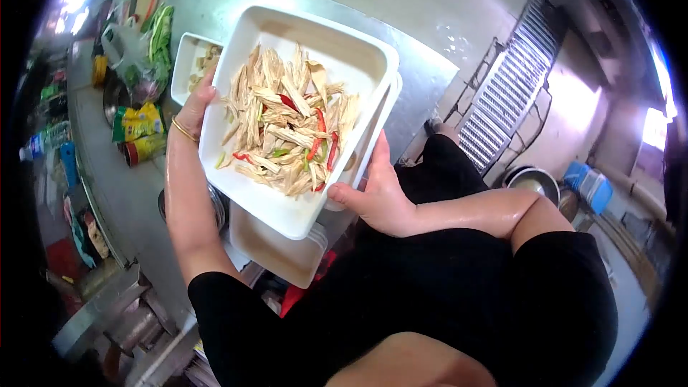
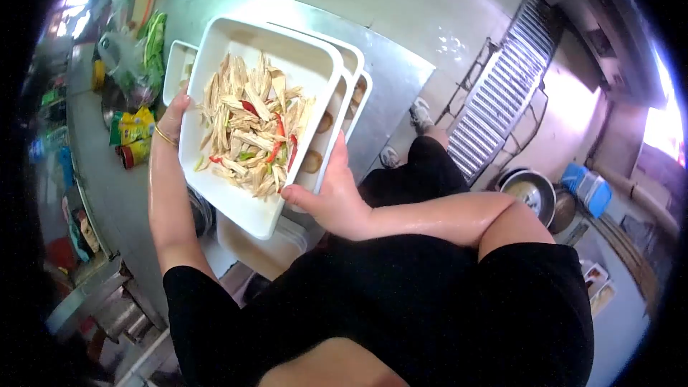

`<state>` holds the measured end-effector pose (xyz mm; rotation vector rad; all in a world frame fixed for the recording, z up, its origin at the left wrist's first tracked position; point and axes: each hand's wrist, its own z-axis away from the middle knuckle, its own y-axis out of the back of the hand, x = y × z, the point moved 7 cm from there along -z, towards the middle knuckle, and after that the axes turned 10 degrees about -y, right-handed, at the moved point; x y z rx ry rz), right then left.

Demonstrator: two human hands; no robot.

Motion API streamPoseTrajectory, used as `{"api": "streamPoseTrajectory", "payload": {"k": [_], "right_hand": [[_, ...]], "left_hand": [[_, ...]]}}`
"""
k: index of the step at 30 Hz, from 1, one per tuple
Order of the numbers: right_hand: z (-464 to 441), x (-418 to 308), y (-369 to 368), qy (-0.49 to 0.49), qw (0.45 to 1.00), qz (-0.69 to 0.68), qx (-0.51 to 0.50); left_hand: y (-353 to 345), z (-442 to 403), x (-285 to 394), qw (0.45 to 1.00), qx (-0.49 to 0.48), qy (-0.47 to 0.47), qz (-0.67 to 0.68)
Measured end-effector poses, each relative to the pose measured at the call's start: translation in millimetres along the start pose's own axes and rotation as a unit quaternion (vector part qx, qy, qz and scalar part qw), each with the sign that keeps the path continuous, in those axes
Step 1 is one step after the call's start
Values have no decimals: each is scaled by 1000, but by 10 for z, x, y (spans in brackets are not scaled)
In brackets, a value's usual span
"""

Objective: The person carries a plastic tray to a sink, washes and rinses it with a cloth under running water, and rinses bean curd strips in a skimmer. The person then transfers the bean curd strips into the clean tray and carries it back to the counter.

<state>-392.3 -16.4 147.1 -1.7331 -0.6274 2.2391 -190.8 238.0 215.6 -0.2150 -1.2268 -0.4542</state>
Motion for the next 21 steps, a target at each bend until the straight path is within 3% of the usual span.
{"api": "streamPoseTrajectory", "payload": {"k": [7, 11, 14, 16, 18, 20, 21], "right_hand": [[187, 382, -217, 36, 992, -47, 114], [165, 433, -175, 23, 993, -33, 114], [307, 407, 122, -16, 979, 30, 200], [384, 69, 314, 114, 963, 118, 215], [316, -156, 268, 97, 986, 80, 106], [207, -304, 164, 63, 992, -6, 107], [112, -287, 197, 69, 993, 9, 95]], "left_hand": [[71, -428, -125, 993, -78, -21, -91], [109, -451, -104, 990, -94, -47, -92], [327, -312, 21, 984, -39, -137, -107], [432, -24, 92, 969, 11, -143, -200], [582, 238, 44, 955, 62, -153, -246], [778, 429, -197, 947, 109, -164, -255], [843, 535, -329, 941, 138, -212, -225]]}}
